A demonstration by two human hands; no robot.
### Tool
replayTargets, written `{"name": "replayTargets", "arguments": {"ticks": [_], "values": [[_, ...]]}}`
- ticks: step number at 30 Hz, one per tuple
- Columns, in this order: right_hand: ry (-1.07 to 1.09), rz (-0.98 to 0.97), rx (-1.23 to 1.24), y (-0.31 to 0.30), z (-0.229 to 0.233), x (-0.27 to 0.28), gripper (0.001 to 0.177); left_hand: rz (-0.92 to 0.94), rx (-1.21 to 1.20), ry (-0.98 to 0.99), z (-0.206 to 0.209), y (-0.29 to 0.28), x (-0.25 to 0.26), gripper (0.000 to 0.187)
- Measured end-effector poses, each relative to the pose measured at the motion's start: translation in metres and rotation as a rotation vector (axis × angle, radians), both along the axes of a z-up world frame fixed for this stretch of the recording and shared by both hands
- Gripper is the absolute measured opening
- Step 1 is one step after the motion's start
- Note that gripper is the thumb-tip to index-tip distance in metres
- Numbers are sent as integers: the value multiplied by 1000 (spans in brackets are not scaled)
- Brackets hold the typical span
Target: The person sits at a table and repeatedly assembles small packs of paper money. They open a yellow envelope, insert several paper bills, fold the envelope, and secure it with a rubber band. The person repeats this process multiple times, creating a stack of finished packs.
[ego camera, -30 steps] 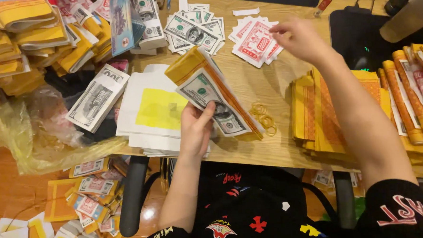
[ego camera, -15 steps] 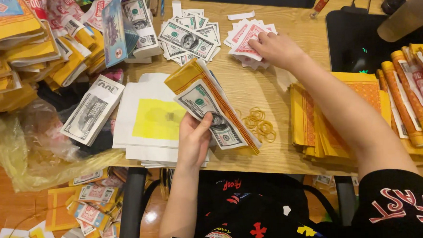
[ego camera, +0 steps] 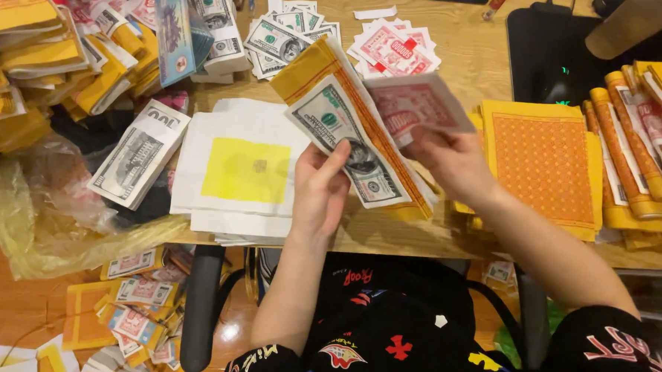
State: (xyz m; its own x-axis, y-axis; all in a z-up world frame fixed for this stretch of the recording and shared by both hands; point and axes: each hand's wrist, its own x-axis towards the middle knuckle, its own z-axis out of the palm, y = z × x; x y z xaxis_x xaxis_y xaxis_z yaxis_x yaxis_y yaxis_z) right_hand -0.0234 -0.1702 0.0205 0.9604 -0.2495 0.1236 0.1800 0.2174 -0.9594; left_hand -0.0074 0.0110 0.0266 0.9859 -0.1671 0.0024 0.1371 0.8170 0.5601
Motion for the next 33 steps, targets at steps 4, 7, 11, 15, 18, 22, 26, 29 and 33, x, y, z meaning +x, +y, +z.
{"name": "replayTargets", "arguments": {"ticks": [4,7,11,15,18,22,26,29,33], "values": [[-17,44,-35,-19,-30,-18,30,9,91,-48,-1,-5,-6,24],[-68,60,6,-30,-46,-20,31,25,111,-72,4,-5,-7,25],[-94,16,10,-38,-76,-18,28,37,106,-83,8,-8,-11,31],[-117,-73,-55,-33,-87,-31,30,39,84,-86,-7,-16,-9,29],[-194,-114,-46,-8,-61,-37,40,22,121,-124,-6,-17,-12,35],[-201,-138,-125,15,-27,-47,42,-6,174,-82,-5,-17,-20,30],[-177,-192,-251,21,-23,-60,35,27,303,-127,1,-11,-27,41],[-309,-282,-467,26,-3,-71,30,36,335,-179,-12,-17,-28,45],[-650,-209,-1249,33,16,-81,45,-3,444,-234,-9,-18,-37,41]]}}
